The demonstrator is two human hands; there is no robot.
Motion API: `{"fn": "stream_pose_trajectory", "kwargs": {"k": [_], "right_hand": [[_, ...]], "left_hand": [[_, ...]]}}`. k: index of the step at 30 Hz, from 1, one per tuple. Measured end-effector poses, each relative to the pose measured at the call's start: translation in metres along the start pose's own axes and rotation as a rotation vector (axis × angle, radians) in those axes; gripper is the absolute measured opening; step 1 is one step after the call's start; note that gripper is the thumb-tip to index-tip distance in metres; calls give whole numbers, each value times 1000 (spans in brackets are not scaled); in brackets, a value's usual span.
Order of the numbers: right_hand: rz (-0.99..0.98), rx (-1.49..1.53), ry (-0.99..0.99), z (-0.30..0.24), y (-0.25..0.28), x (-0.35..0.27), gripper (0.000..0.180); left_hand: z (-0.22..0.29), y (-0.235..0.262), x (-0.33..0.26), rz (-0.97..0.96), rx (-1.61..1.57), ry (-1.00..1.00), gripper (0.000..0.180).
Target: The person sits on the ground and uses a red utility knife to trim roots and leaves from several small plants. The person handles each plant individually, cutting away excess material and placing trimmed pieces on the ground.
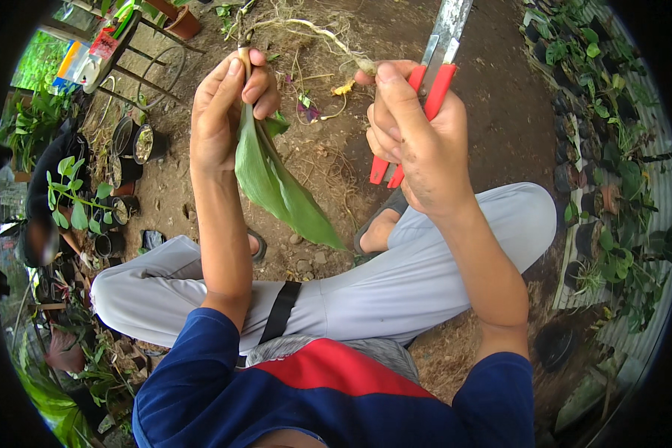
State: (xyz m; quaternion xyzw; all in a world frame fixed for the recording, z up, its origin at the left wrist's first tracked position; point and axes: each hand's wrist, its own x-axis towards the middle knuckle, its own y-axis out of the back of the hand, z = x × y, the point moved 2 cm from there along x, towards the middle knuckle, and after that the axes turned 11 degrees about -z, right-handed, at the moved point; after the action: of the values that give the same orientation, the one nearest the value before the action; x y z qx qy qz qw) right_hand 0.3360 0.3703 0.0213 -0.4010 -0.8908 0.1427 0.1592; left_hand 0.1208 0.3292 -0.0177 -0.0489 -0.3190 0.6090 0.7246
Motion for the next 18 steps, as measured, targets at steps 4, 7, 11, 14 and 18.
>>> {"fn": "stream_pose_trajectory", "kwargs": {"k": [4,7,11,14,18], "right_hand": [[-23,75,-7,-5,3,-1,23],[-36,100,2,-8,5,0,23],[17,-10,42,-10,6,-1,24],[54,-122,68,-11,6,-2,25],[78,-194,105,-11,6,-3,26]], "left_hand": [[-1,0,0,-11,-5,-2,29],[-2,0,1,-30,-11,-2,28],[-2,1,1,-25,44,-5,29],[0,1,1,-23,138,-9,31],[1,0,1,-3,307,26,34]]}}
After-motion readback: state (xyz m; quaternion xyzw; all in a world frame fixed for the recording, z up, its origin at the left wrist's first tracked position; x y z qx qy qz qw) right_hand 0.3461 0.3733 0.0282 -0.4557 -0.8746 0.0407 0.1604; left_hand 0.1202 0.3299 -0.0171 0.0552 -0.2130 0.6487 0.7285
